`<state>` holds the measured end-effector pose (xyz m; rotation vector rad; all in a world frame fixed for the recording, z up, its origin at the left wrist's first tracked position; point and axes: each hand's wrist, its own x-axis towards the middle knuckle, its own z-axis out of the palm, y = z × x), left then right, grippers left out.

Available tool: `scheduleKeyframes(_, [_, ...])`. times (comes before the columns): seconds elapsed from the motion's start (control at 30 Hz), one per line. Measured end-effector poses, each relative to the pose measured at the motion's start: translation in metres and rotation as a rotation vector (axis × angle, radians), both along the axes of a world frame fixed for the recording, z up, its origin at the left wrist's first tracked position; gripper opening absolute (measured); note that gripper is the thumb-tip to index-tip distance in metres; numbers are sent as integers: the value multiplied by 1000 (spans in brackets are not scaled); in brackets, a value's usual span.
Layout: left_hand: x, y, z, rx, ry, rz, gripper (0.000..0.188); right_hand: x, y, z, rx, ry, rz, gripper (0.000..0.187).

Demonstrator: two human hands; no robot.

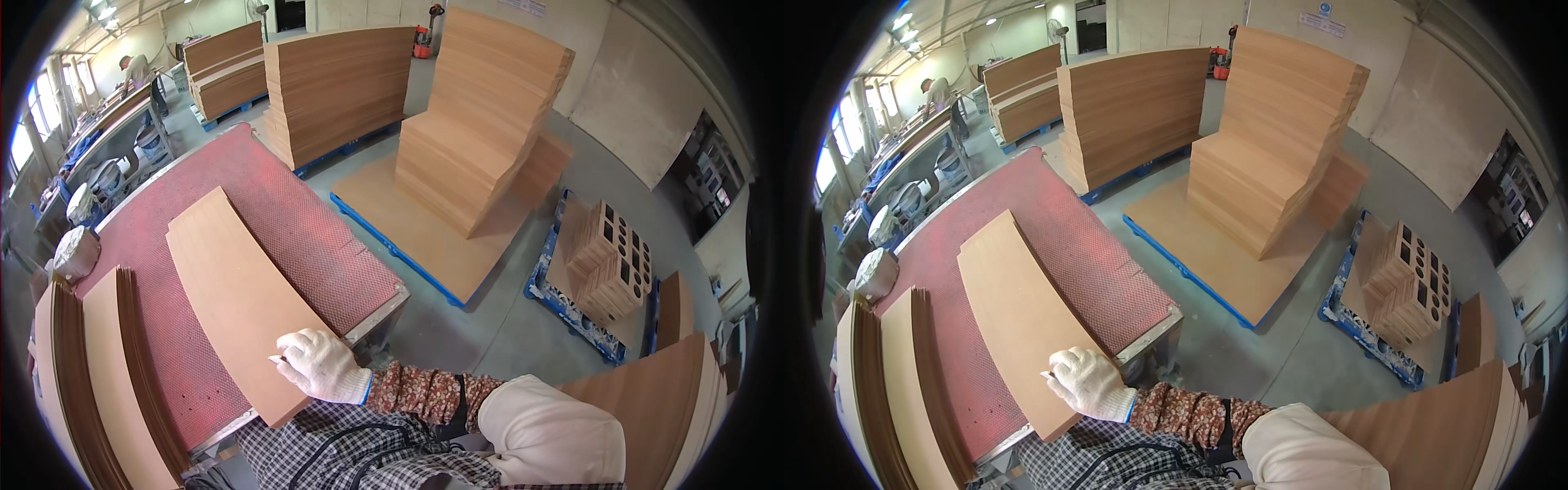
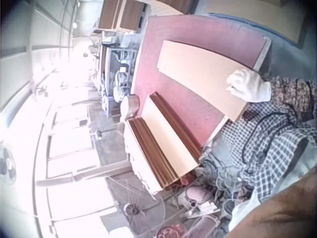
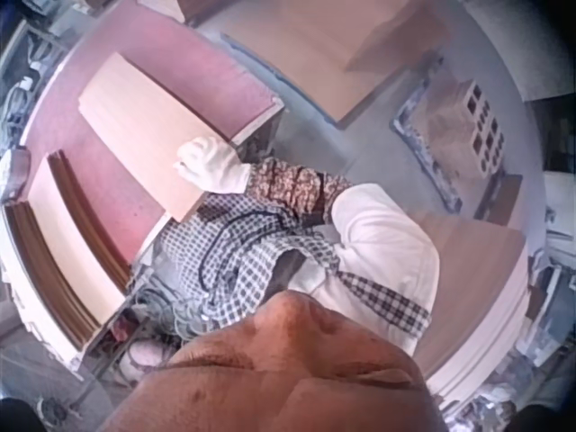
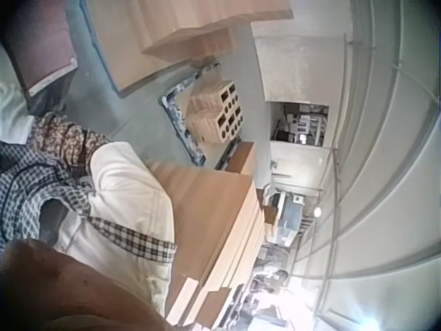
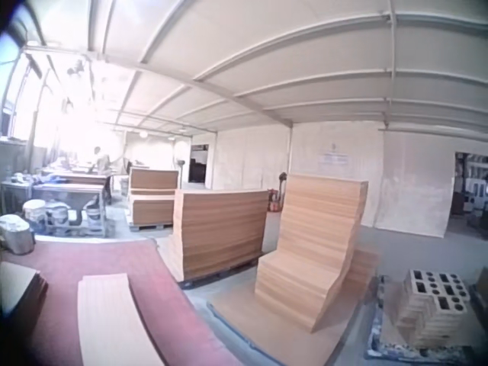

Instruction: Marking and organizing thin wooden panels on a table in a manufacturing facility.

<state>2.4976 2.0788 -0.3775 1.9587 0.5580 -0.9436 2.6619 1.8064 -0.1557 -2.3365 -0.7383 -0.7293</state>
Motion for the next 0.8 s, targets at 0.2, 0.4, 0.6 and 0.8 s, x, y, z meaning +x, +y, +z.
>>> scheduleKeyframes(0.2, [-8,1,2,2,-2,21,36,0,-1,-2,13,-2,44,23])
scheduleKeyframes(0.4, [-17,2,5,-7,-17,57,37,-1,1,0,-7,-4,9,22])
scheduleKeyframes(0.6, [-36,9,10,15,6,106,37,-1,0,3,21,-4,48,21])
scheduleKeyframes(0.8, [-57,11,11,32,23,159,38,1,-6,1,40,-35,62,20])
